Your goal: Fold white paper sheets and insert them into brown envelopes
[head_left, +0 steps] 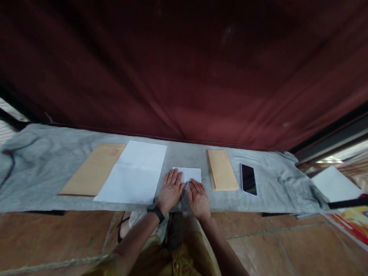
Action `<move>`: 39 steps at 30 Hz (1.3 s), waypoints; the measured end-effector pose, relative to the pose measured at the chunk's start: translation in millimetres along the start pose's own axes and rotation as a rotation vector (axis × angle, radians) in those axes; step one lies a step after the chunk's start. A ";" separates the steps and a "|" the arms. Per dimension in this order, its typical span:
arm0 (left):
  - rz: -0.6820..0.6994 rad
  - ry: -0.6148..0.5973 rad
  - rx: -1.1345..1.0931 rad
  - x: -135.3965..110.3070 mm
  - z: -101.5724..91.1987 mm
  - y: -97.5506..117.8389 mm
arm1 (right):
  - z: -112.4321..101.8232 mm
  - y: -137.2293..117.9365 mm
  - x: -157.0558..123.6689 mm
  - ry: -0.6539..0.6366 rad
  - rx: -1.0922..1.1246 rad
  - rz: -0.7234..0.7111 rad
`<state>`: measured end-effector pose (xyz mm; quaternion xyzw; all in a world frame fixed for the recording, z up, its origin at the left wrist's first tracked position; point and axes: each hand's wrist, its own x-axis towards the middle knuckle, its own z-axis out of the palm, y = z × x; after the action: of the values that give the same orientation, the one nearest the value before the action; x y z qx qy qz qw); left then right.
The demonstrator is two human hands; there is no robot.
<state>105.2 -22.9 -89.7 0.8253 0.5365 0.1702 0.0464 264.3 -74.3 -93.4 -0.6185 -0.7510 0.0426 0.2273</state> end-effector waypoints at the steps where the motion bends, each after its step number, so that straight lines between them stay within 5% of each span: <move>1: 0.004 0.000 0.006 -0.8 -0.3 0.0 | 0.2 -0.7 6.8 0.001 0.010 0.012; 10: 0.038 -0.038 0.046 -2.1 3.7 -2.9 | 13.6 -9.4 58.2 -0.033 -0.004 -0.057; 26: -0.016 -0.021 0.065 -2.0 4.8 -0.8 | 23.0 27.2 36.8 0.128 -0.156 0.012; 39: -0.018 -0.016 0.058 -5.7 11.5 0.3 | 31.9 34.1 30.0 0.062 -0.302 0.053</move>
<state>107.2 -27.0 -101.8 0.8228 0.5481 0.1474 0.0282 278.7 -31.1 -125.0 -0.6663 -0.7248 -0.0839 0.1536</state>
